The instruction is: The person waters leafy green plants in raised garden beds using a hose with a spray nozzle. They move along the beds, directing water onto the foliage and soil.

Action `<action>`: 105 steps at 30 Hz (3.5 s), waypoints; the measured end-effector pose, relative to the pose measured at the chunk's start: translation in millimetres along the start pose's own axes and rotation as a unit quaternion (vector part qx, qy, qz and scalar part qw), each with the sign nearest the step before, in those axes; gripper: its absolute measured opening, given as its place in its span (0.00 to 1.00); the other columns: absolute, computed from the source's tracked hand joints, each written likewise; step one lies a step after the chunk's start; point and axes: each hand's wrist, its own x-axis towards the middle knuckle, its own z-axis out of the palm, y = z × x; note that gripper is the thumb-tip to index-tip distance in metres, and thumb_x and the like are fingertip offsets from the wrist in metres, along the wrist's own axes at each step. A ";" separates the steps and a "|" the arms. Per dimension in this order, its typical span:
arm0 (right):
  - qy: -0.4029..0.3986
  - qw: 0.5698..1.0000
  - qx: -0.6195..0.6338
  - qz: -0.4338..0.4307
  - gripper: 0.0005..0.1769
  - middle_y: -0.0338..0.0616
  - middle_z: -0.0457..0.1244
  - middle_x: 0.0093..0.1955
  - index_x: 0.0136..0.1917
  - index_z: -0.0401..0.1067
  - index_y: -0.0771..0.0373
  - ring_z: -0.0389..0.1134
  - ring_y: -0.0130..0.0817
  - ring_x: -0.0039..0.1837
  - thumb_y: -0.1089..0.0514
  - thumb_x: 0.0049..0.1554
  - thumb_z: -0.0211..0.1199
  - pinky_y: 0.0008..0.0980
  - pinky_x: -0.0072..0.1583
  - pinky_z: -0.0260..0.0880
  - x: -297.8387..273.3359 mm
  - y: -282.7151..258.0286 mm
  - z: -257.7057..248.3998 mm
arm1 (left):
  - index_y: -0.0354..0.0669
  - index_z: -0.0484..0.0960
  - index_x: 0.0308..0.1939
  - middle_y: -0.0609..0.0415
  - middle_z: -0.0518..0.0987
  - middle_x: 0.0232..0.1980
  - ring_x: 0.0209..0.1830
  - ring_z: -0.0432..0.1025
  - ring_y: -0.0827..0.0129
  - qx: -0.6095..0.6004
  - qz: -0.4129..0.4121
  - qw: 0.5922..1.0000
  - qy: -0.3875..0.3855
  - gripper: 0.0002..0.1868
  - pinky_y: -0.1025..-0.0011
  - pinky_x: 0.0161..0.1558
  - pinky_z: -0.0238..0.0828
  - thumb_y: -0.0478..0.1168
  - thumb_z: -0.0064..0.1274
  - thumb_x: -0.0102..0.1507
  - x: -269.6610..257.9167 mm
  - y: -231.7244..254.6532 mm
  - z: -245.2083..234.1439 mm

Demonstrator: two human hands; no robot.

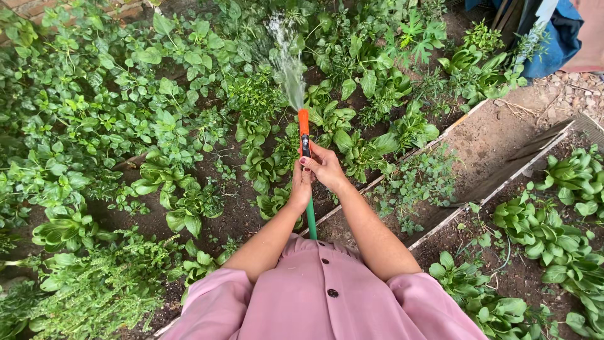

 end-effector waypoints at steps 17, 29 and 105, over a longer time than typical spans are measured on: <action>-0.057 0.998 -0.021 -0.001 0.24 0.32 0.67 0.43 0.70 0.70 0.64 0.63 0.20 0.39 0.64 0.60 0.65 0.24 0.37 0.65 9.6 -2.7 18.8 | 0.42 0.65 0.62 0.56 0.70 0.37 0.36 0.66 0.70 0.037 0.011 0.999 0.036 0.36 0.69 0.41 0.67 0.69 0.30 0.71 -7.8 14.6 -19.1; -0.052 0.993 -0.089 0.058 0.28 0.34 0.65 0.38 0.73 0.67 0.57 0.61 0.22 0.33 0.60 0.60 0.64 0.26 0.33 0.63 17.3 -12.3 31.3 | 0.42 0.66 0.64 0.59 0.70 0.39 0.35 0.66 0.75 -0.066 -0.021 0.992 0.105 0.35 0.74 0.39 0.67 0.68 0.33 0.70 -8.6 6.8 -7.1; 0.199 0.978 -0.059 -0.019 0.26 0.36 0.68 0.48 0.68 0.69 0.68 0.64 0.23 0.48 0.65 0.57 0.66 0.25 0.53 0.68 -40.5 34.9 -65.3 | 0.43 0.58 0.77 0.43 0.69 0.73 0.72 0.64 0.57 0.007 -0.040 0.987 -0.157 0.34 0.63 0.69 0.60 0.59 0.33 0.73 -11.7 -38.2 71.2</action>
